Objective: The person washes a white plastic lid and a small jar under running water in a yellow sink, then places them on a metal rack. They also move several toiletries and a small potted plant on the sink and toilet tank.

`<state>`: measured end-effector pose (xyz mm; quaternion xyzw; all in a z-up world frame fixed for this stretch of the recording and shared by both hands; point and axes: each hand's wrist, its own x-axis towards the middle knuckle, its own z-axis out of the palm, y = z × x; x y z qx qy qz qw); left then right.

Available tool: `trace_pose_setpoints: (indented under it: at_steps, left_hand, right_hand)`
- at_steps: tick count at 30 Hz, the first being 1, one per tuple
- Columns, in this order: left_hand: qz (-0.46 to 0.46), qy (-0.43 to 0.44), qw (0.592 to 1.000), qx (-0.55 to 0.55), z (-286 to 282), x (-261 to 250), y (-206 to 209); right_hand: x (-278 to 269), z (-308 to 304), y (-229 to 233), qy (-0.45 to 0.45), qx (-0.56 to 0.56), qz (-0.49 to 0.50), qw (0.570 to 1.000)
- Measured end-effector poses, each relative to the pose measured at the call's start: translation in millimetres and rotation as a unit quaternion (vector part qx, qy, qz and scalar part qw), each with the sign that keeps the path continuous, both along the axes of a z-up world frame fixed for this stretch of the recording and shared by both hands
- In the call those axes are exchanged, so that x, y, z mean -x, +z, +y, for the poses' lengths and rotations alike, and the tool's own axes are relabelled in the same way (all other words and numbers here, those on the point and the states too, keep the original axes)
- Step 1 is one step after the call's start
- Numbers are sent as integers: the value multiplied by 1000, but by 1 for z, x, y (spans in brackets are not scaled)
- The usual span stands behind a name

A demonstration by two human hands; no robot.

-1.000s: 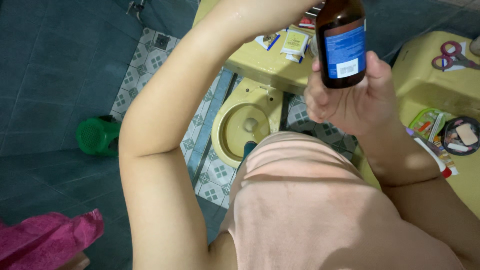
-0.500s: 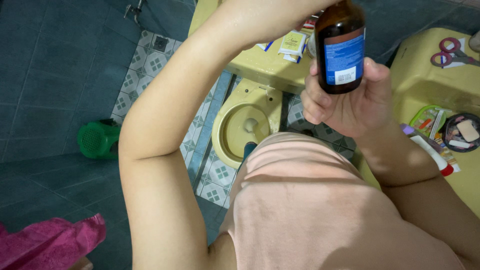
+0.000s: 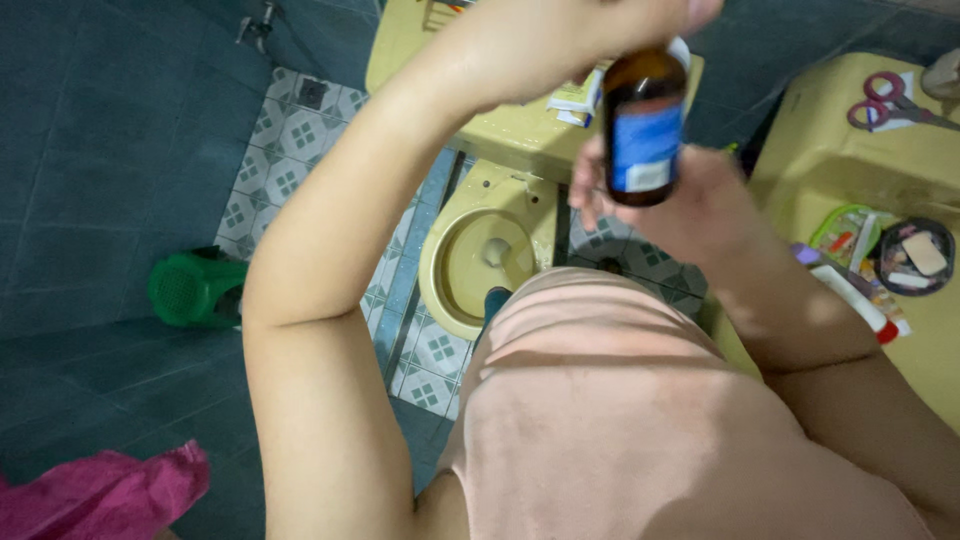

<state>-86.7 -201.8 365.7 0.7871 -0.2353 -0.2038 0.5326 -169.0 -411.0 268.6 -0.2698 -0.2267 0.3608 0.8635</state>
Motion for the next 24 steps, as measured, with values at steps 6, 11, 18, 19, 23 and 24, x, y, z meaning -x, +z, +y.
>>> trace_pose_setpoints:
  at_steps: [6,11,18,19,23,24]
  left_hand:
    - [-80,-4,990,116,-17,22,-98]
    - [34,146,987,52,-1,56,-208]
    - [240,251,926,147,35,93,-277]
    - [240,269,921,150,38,88,-276]
    - [209,284,920,171,37,79,-268]
    - [212,293,917,170,36,81,-266]
  right_hand:
    - [-13,-28,-85,-145,312,-94,934]
    - [-47,-91,-216,-378,440,-12,815]
    - [-171,-151,-353,-459,612,-160,624]
    - [-192,-147,-358,-446,607,-157,638]
    - [-229,-124,-360,-463,575,-158,656]
    - [-232,-121,-360,-439,557,-117,695]
